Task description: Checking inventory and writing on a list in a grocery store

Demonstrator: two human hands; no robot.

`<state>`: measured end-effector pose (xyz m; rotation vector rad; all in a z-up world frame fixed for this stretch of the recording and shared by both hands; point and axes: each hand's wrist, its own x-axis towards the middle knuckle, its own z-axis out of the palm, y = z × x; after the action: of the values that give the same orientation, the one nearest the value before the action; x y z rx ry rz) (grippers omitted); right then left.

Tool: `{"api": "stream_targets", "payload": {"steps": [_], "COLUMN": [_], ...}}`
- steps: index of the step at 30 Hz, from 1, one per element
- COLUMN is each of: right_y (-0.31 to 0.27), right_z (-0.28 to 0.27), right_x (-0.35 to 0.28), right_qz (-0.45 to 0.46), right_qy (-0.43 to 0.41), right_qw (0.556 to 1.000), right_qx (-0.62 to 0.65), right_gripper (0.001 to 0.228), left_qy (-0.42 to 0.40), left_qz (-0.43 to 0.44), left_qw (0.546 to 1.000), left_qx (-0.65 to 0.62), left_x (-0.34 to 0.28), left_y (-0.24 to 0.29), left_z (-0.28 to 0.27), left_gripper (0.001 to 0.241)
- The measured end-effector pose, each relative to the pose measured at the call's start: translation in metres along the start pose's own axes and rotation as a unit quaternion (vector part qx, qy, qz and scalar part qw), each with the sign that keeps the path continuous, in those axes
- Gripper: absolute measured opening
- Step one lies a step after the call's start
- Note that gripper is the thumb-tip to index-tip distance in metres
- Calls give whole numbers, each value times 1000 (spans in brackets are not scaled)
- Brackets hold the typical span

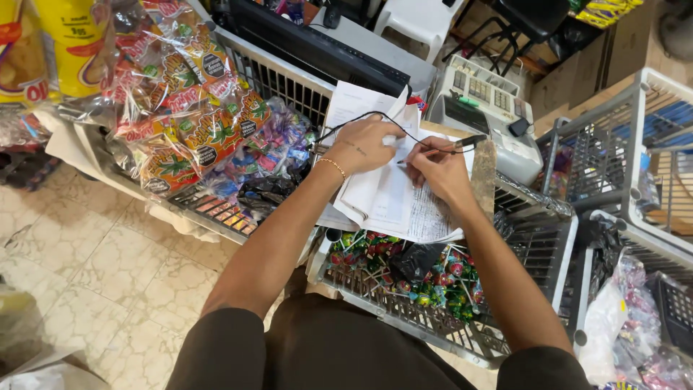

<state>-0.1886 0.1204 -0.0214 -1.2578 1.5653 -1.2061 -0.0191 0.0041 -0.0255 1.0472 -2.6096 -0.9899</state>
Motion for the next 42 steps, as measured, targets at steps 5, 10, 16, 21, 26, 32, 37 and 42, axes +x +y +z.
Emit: {"api": "stream_targets", "payload": {"steps": [5, 10, 16, 21, 26, 32, 37, 42], "right_y": [6, 13, 39, 86, 22, 16, 20, 42], "right_z": [0, 4, -2, -17, 0, 7, 4, -2], "right_x": [-6, -7, 1, 15, -4, -10, -7, 0], "right_qz": [-40, -43, -43, -55, -39, -24, -30, -42], "right_qy": [22, 31, 39, 46, 50, 55, 49, 49], "right_qw": [999, 998, 994, 990, 995, 994, 996, 994], "right_qx": [-15, -45, -98, -120, -73, -88, -65, -83], "right_gripper": [4, 3, 6, 3, 5, 4, 5, 6], "left_qy": [-7, -3, -1, 11, 7, 13, 5, 4], "left_qz": [-1, -1, -1, 10, 12, 12, 10, 13], "left_qw": [1000, 1000, 1000, 1000, 1000, 1000, 1000, 1000], "left_qx": [7, -2, -3, -8, -5, -14, -6, -3], "left_x": [6, 7, 4, 6, 4, 8, 6, 5], "left_y": [-4, -8, -6, -8, -7, -11, -9, -8], "left_z": [4, 7, 5, 8, 7, 11, 9, 8], "left_gripper": [42, 45, 47, 49, 49, 52, 51, 49]}}
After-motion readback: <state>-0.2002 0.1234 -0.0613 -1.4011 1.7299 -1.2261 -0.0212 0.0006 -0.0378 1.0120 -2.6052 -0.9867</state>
